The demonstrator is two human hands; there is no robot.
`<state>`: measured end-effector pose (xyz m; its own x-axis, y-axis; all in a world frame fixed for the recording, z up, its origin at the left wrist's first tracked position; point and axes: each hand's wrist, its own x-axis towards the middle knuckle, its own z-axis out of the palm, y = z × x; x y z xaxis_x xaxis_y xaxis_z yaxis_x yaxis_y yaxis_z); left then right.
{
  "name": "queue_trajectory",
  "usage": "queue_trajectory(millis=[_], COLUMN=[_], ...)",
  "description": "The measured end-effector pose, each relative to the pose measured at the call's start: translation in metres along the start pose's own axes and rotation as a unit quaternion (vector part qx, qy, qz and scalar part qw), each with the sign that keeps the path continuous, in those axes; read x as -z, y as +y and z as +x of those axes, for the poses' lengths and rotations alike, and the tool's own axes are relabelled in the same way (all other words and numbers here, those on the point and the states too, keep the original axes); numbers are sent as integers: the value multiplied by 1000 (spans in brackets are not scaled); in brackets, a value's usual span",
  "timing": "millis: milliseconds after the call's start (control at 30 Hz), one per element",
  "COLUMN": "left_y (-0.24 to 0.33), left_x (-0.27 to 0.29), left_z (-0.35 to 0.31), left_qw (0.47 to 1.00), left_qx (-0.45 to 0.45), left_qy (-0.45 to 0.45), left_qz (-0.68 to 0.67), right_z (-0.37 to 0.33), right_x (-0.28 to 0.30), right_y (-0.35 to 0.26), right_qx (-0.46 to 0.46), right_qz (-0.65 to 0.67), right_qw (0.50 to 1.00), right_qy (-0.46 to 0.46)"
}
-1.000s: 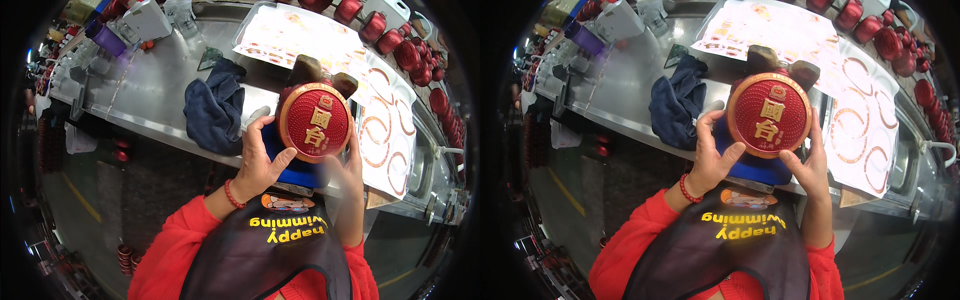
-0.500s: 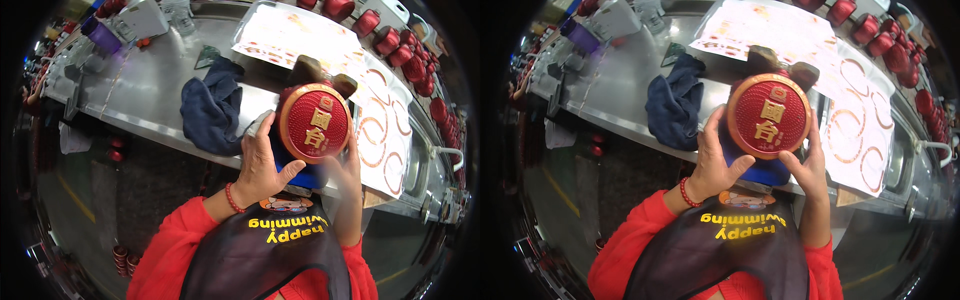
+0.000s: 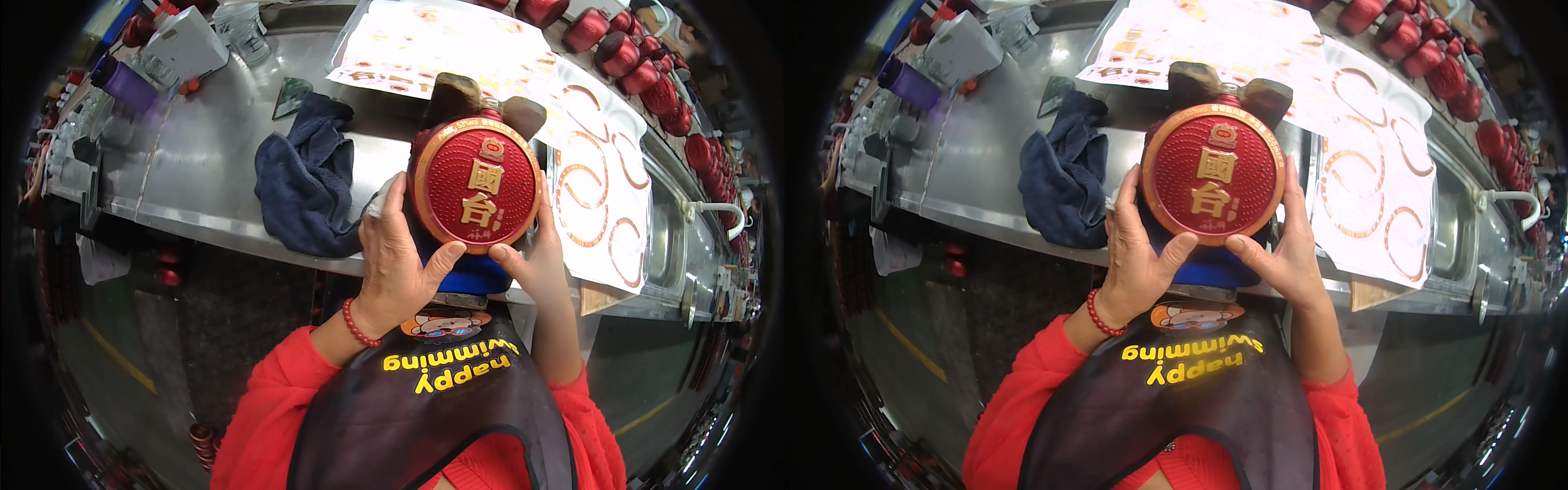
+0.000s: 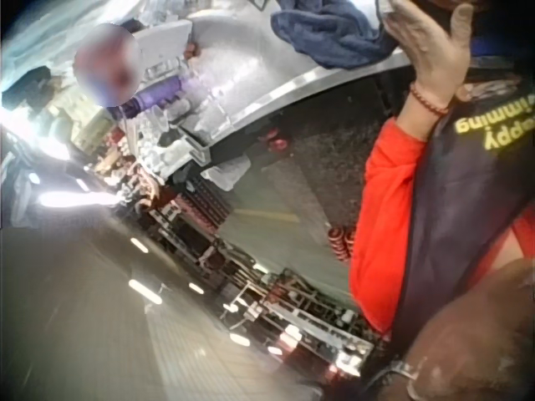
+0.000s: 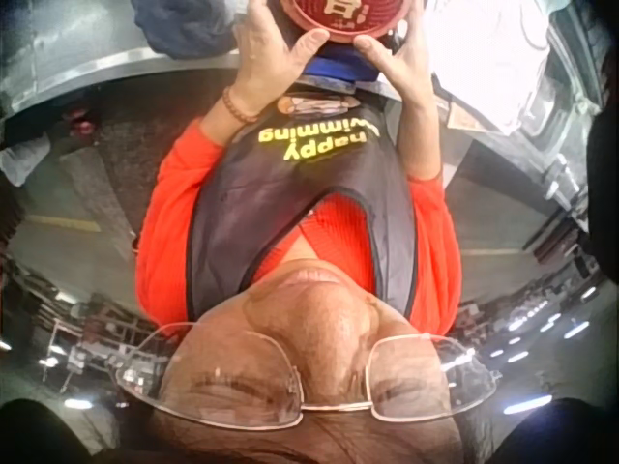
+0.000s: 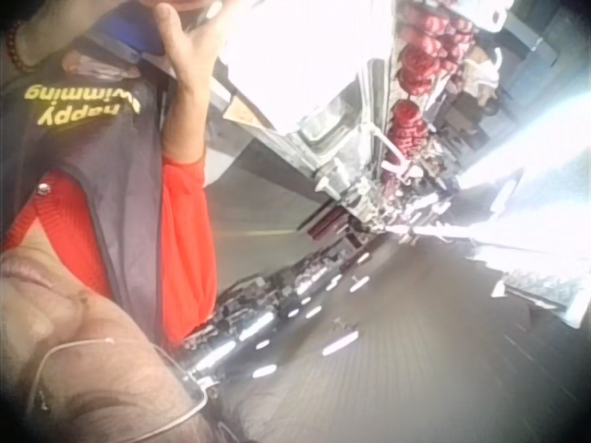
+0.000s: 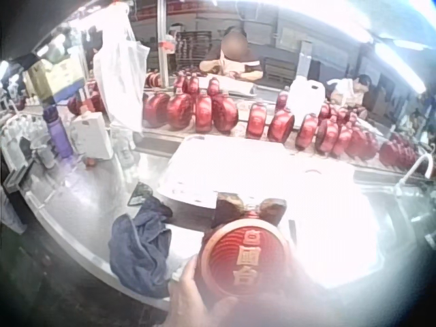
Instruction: The person applies gold circular stickers to red spherical ornaments using a small green tool and a cloth. They peel stickers from a sheet, position them on the ornament surface, and smooth them down. The person handles multiple ornaments one at a time on a stainless steel workbench.
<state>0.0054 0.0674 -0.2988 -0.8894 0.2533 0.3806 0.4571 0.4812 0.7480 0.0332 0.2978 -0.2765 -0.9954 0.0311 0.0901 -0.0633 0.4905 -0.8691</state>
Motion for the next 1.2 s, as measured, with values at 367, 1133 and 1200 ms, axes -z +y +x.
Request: queue_trajectory(millis=[367,1133,1200], left_y=[4,5,4], left_x=[3,20,29], left_z=[-2,7,31], left_qw=[1000,985,985], left_qx=[7,-109,-114], left_qy=[3,-42,-48], left_qz=[15,128,116], right_z=[-1,-1,1], right_x=[-2,-1,-3], right_y=[0,-6,-6], right_qx=[-64,-52,-25], right_qz=[19,110,114], right_qw=[998,992,993], right_qy=[4,-24,-10])
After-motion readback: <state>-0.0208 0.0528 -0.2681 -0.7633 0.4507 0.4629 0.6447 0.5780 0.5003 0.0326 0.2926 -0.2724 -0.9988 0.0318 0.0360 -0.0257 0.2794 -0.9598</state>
